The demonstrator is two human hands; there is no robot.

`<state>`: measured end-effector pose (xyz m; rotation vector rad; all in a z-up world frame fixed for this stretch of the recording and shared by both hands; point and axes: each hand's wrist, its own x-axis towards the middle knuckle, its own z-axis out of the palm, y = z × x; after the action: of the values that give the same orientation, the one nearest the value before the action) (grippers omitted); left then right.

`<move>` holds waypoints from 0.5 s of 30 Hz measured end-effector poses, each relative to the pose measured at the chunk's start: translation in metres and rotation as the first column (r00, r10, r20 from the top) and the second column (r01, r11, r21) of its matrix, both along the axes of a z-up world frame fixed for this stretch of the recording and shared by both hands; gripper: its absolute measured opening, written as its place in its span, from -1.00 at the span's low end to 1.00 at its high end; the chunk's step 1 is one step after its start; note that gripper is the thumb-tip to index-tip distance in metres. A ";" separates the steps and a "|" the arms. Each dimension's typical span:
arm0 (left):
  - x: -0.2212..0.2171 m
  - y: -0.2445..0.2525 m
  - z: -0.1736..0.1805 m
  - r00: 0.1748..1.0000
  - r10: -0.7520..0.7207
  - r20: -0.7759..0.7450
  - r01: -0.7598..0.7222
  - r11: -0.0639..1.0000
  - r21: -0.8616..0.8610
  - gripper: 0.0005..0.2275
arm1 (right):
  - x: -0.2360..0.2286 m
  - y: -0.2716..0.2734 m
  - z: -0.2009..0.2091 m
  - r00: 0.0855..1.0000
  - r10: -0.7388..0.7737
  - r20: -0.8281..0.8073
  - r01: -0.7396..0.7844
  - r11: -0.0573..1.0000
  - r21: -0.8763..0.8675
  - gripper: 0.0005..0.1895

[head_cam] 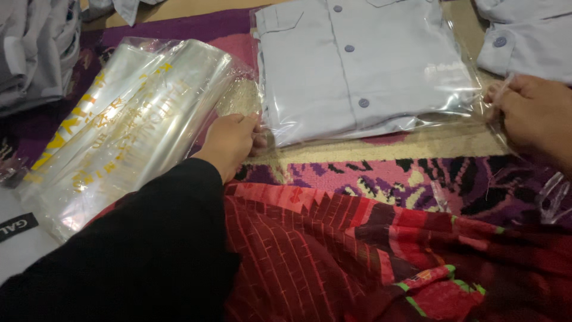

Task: The person places folded shirts into clear plastic bags by hand.

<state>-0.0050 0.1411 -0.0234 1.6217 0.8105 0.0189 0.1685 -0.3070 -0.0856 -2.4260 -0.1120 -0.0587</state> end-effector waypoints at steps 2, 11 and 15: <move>0.004 0.000 -0.001 0.999 0.038 -0.008 -0.039 0.983 -0.181 -0.82 | 0.008 0.006 -0.011 0.992 -0.017 -0.125 0.059 0.940 0.336 -0.80; 0.026 0.016 -0.025 0.718 -0.296 -0.630 0.685 0.461 0.564 -0.74 | 0.029 -0.014 -0.003 0.896 0.444 0.002 -0.120 0.248 -0.961 -0.64; 0.012 -0.021 0.024 0.920 0.056 -0.388 0.145 0.871 0.469 -0.74 | 0.046 -0.023 -0.018 0.914 0.404 -0.049 -0.127 0.168 -0.978 -0.61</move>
<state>0.0071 0.1203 0.0010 2.1706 1.1398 -0.1505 0.2141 -0.3301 -0.1036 -3.6527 -0.9985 -0.1341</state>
